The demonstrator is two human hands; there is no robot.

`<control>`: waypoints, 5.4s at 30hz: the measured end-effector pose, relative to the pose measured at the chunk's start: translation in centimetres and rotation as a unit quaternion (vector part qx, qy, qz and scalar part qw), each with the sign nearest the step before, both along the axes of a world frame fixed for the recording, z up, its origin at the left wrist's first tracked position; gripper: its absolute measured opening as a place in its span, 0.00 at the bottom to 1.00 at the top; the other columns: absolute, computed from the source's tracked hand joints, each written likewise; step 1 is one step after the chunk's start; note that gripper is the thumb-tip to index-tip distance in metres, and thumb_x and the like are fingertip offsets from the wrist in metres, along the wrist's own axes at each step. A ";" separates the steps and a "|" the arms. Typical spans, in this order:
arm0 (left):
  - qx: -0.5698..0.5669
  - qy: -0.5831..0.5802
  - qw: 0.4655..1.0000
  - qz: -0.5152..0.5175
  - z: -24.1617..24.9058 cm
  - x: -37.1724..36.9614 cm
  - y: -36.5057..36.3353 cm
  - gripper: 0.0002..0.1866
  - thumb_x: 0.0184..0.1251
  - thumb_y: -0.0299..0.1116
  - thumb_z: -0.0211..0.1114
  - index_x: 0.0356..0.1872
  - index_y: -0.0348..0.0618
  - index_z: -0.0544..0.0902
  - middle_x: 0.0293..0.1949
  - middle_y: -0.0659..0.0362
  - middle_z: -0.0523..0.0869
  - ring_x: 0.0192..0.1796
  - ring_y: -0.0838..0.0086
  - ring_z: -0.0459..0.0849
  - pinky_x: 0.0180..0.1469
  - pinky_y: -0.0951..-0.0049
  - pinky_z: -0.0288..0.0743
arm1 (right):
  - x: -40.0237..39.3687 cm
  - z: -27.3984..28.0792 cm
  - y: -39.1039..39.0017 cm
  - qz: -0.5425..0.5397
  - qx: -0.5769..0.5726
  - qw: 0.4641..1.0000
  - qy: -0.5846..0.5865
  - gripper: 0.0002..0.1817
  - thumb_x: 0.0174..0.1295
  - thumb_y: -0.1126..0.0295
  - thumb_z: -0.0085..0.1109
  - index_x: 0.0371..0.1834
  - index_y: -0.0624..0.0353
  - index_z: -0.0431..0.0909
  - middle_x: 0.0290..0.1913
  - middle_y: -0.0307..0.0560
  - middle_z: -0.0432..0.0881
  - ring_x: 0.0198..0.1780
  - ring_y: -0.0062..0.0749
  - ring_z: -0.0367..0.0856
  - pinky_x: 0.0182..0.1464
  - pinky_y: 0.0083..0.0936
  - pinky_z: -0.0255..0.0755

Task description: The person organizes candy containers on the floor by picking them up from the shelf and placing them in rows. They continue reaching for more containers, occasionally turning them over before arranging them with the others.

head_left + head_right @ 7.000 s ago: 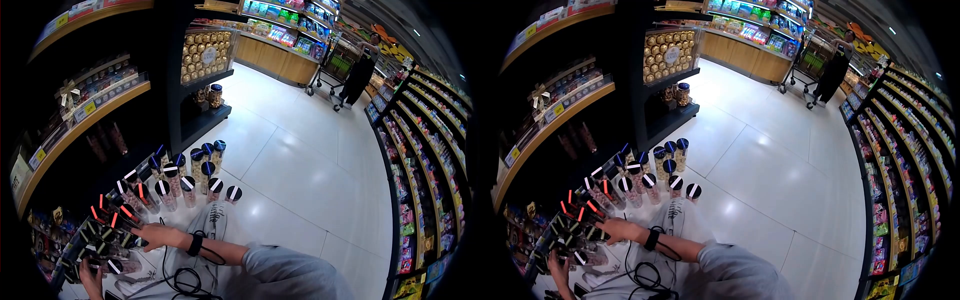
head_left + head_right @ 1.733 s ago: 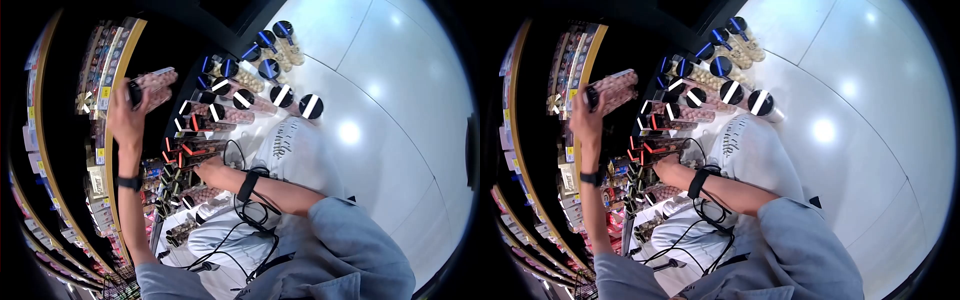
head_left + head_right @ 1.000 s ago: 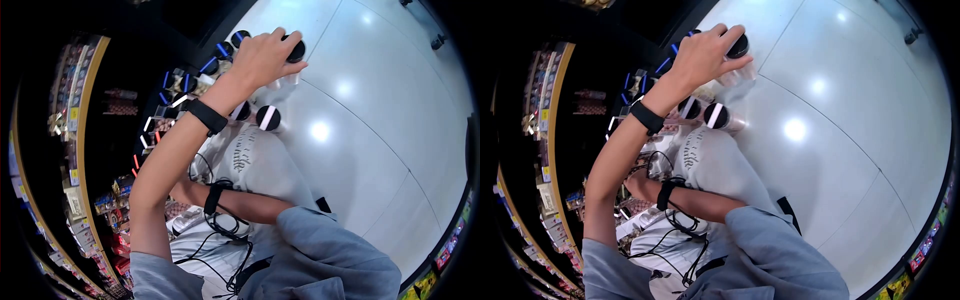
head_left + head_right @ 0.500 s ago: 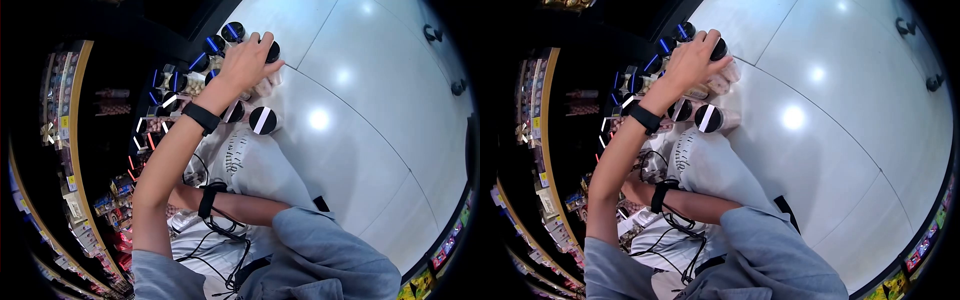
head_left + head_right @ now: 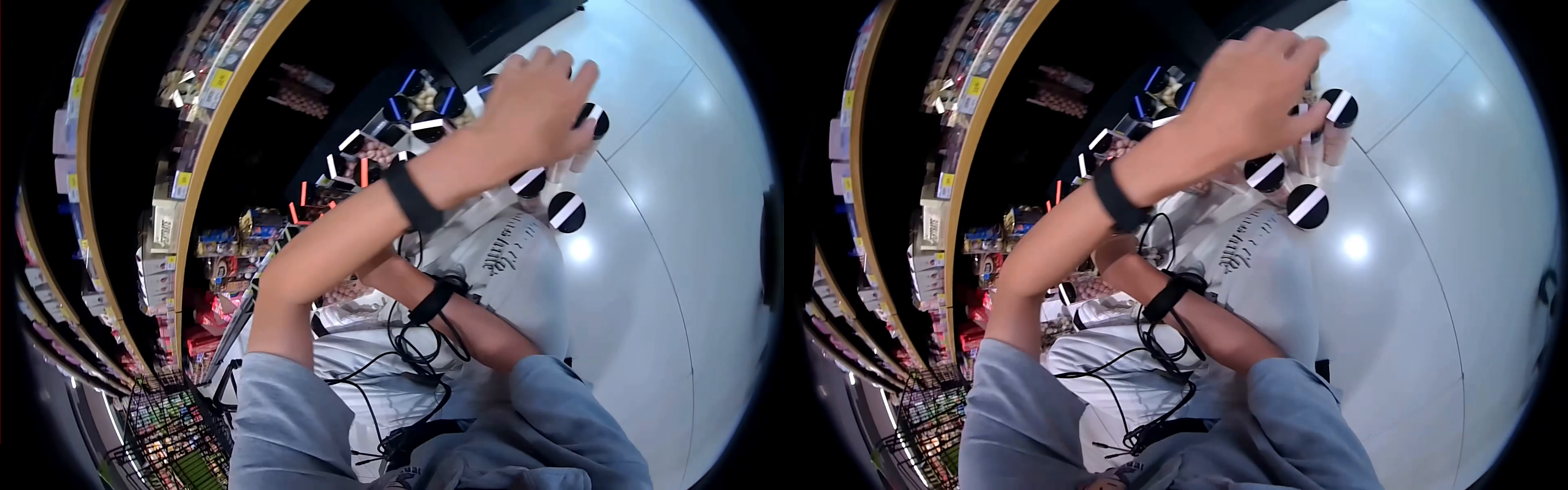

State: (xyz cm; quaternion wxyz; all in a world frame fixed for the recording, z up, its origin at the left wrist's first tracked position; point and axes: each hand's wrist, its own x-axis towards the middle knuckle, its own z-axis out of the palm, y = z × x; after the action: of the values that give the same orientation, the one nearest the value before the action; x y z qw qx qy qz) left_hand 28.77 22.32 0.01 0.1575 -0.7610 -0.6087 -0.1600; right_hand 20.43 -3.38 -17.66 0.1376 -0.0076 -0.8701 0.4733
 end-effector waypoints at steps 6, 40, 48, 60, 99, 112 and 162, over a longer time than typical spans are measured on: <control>-0.070 -0.042 0.969 0.235 7.5 -9.6 -7.1 0.20 0.66 0.51 0.66 0.42 0.41 0.87 0.38 0.49 0.91 0.42 0.56 0.91 0.46 0.60 0.83 | 3.7 6.2 4.2 0.097 0.112 0.981 -0.122 0.35 0.53 0.64 0.73 0.67 0.57 0.75 0.53 0.52 0.88 0.55 0.45 0.87 0.53 0.43 0.82; -0.054 0.070 0.888 0.451 -5.3 -57.1 -13.9 0.29 0.64 0.45 0.68 0.64 0.43 0.80 0.60 0.44 0.84 0.66 0.51 0.80 0.67 0.55 0.73 | 5.3 6.8 4.7 0.103 0.112 0.970 -0.191 0.38 0.47 0.51 0.79 0.58 0.59 0.76 0.44 0.50 0.85 0.47 0.44 0.87 0.46 0.40 0.78; -0.020 0.021 0.807 0.590 -5.7 -51.9 -16.7 0.36 0.62 0.63 0.64 0.66 0.54 0.79 0.61 0.48 0.85 0.64 0.51 0.83 0.64 0.52 0.77 | 5.3 5.7 4.3 0.072 0.075 0.988 -0.118 0.32 0.46 0.55 0.79 0.52 0.60 0.79 0.39 0.49 0.86 0.44 0.46 0.88 0.43 0.39 0.79; -0.084 0.223 0.824 0.515 0.7 -35.5 -20.5 0.32 0.65 0.61 0.68 0.60 0.47 0.79 0.46 0.50 0.89 0.45 0.53 0.90 0.38 0.53 0.85 | 2.8 4.8 4.4 0.154 0.085 0.968 -0.181 0.34 0.53 0.59 0.75 0.64 0.56 0.77 0.61 0.42 0.85 0.61 0.36 0.85 0.53 0.36 0.83; -0.055 0.068 0.969 -0.229 -8.3 8.0 2.7 0.30 0.54 0.62 0.73 0.48 0.53 0.77 0.26 0.61 0.79 0.31 0.66 0.84 0.29 0.67 0.78 | 6.7 4.9 4.7 0.021 -0.328 0.943 0.050 0.27 0.75 0.62 0.55 0.76 0.56 0.67 0.77 0.46 0.68 0.78 0.42 0.63 0.77 0.34 0.56; -0.190 0.027 0.957 -0.217 -9.3 7.0 3.6 0.30 0.62 0.58 0.71 0.56 0.50 0.74 0.37 0.55 0.84 0.42 0.57 0.88 0.40 0.56 0.83 | 3.5 1.6 1.3 0.067 -0.632 0.757 0.152 0.27 0.82 0.49 0.41 0.76 0.49 0.62 0.78 0.36 0.67 0.75 0.28 0.65 0.76 0.32 0.57; 0.273 -0.535 0.775 0.198 -5.4 -6.5 -40.7 0.07 0.65 0.21 0.64 0.43 0.34 0.81 0.40 0.54 0.84 0.42 0.67 0.85 0.48 0.72 0.78 | 4.9 12.6 7.9 0.053 -0.243 0.968 -0.017 0.28 0.72 0.73 0.61 0.73 0.63 0.64 0.63 0.52 0.77 0.61 0.34 0.81 0.64 0.29 0.73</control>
State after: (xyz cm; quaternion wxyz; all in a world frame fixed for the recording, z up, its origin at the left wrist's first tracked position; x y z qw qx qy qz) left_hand 22.23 -18.43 -5.40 0.0357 -0.3407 -0.6632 -0.6654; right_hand 25.36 4.56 -5.04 0.0909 -0.0026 -0.7302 0.6772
